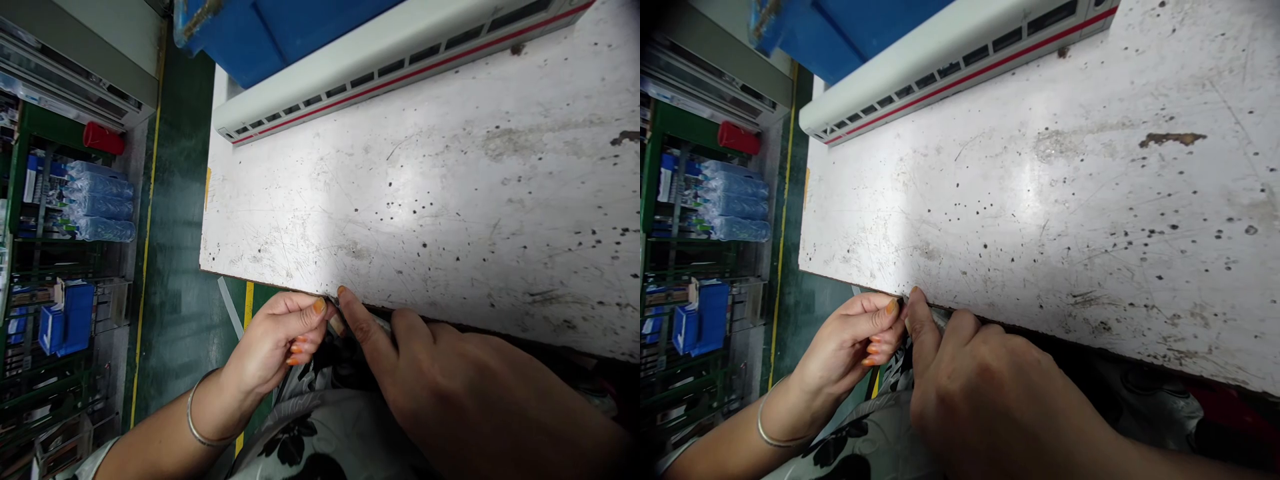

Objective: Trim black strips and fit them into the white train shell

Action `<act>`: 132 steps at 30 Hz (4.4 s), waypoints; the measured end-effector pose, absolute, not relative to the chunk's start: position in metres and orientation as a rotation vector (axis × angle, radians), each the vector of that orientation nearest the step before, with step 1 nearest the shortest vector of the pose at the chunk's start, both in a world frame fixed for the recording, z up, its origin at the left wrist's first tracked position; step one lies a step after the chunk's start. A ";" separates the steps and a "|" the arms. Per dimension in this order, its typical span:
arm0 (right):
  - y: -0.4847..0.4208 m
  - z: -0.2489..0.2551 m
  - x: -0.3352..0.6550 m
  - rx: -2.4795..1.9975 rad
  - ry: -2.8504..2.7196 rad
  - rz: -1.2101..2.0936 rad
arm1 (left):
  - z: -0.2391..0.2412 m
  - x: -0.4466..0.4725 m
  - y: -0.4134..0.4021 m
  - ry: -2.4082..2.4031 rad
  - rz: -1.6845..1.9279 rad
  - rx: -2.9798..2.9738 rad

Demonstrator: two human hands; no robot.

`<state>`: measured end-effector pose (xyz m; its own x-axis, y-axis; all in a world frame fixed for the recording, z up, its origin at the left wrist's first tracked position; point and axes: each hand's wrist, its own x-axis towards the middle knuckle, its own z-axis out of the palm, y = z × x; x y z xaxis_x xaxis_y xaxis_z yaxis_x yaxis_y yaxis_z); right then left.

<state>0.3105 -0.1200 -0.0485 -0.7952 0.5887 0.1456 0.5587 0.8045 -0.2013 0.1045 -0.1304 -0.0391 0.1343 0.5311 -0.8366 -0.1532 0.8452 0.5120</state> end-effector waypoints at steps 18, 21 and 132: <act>-0.117 -0.051 0.314 -0.914 -2.692 0.487 | -0.038 0.103 -0.130 1.320 0.526 0.292; -0.116 -0.051 0.314 -0.914 -2.692 0.502 | -0.038 0.103 -0.130 1.319 0.521 0.288; -0.061 0.050 0.310 -1.024 -1.463 1.191 | 0.055 0.141 -0.068 0.431 0.659 0.468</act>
